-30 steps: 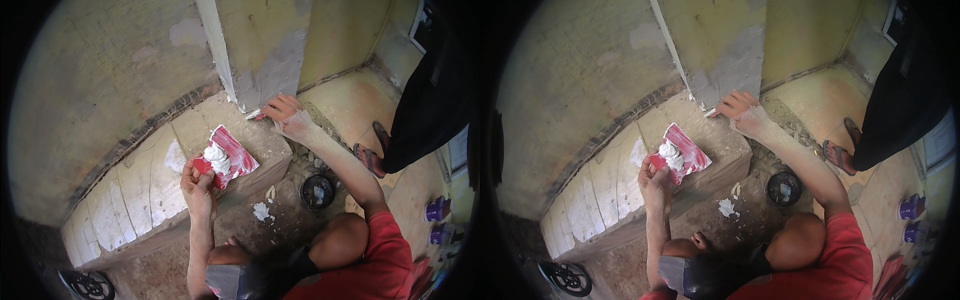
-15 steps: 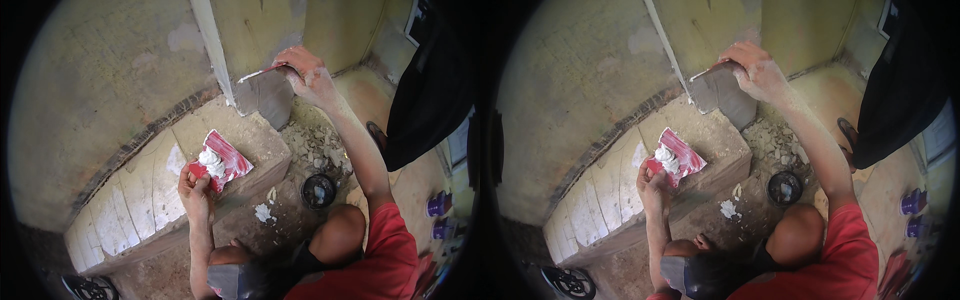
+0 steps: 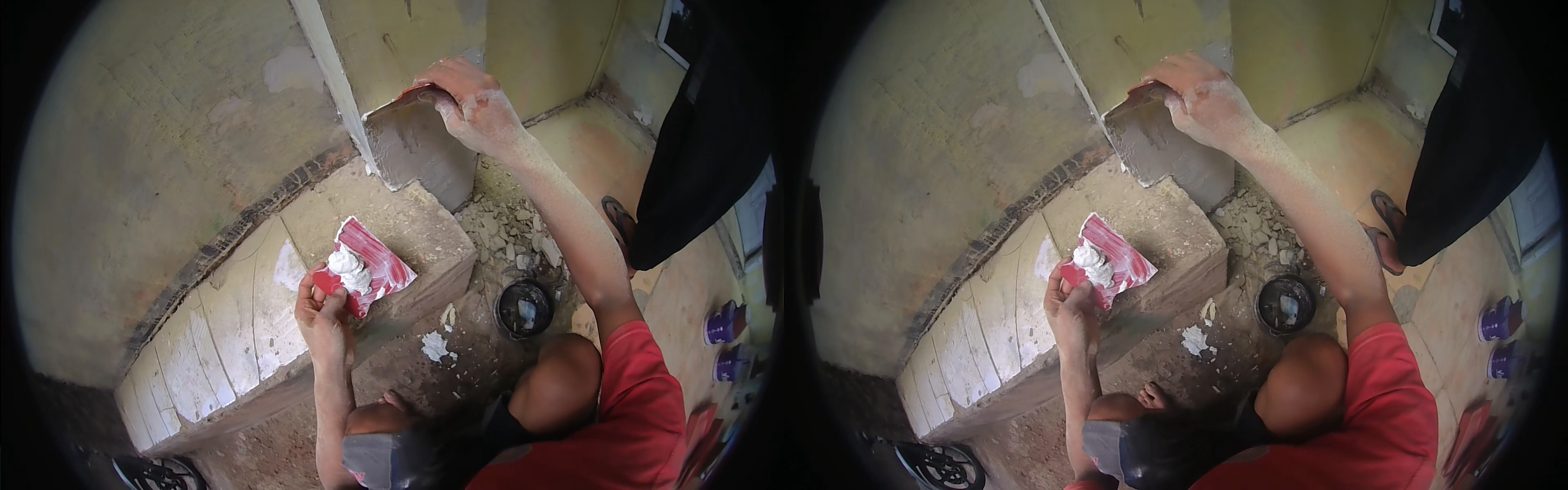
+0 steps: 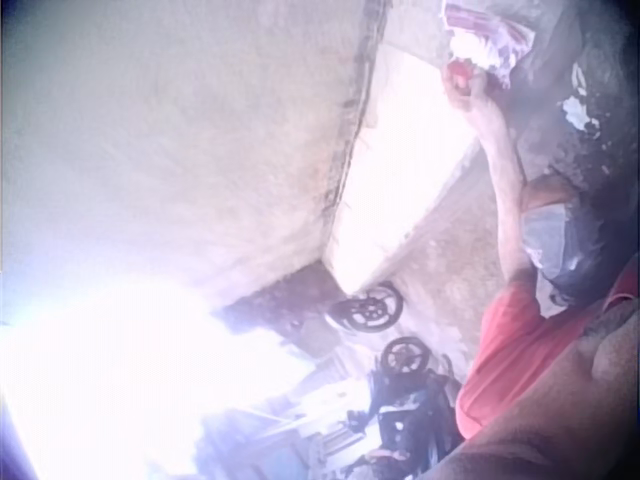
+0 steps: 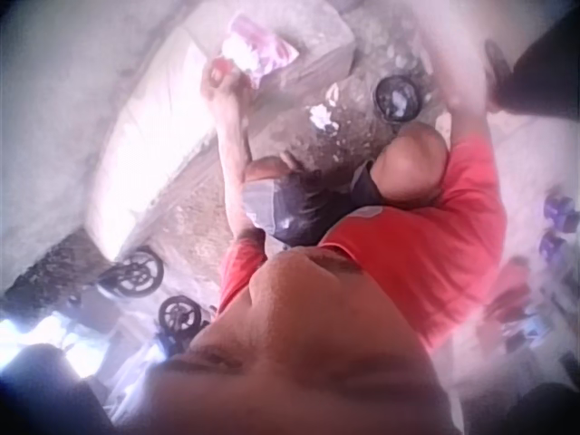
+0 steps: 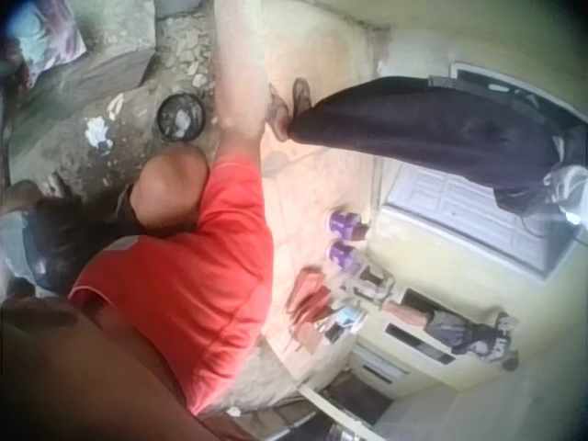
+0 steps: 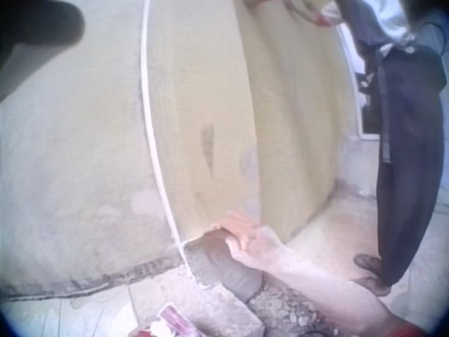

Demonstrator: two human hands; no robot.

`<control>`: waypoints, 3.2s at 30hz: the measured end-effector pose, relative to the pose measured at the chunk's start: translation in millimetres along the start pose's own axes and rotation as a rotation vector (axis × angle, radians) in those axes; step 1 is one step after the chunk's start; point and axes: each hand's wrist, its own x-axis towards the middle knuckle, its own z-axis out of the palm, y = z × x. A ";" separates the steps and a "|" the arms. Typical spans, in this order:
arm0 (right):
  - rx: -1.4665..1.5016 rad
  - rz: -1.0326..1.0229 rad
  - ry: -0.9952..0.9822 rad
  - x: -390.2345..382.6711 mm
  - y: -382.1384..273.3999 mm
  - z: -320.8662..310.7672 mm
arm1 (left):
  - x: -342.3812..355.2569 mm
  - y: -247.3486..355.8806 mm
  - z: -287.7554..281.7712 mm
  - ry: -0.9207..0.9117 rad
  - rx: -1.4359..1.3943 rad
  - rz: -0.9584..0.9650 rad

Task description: The person applies white plaster to a wall corner and adjacent surfaces using a trowel. They repeatedly scoop plaster from a bucket and smooth it onto the wall, occasionally standing to retrieve more material before resuming the application.

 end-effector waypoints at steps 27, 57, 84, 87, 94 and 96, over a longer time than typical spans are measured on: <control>0.055 -0.050 -0.186 2.2 -8.7 22.8 | 6.1 -4.6 6.3 -0.024 -0.022 -0.058; 0.089 -0.052 0.212 50.3 -69.2 -79.5 | 4.9 7.5 -2.4 0.005 -0.057 -0.055; -0.071 -0.475 -0.261 -14.4 -230.6 21.5 | 7.3 31.0 -32.8 0.089 -0.328 0.164; -0.049 -0.393 -0.317 -7.0 -235.3 30.0 | 4.7 30.0 -26.9 0.058 -0.298 0.213; -0.095 -0.426 -0.239 -6.5 -222.2 51.4 | 11.7 37.0 -28.0 0.044 -0.342 0.263; -0.084 -0.392 -0.218 6.7 -214.3 54.7 | 18.0 28.3 -28.8 0.021 -0.379 0.291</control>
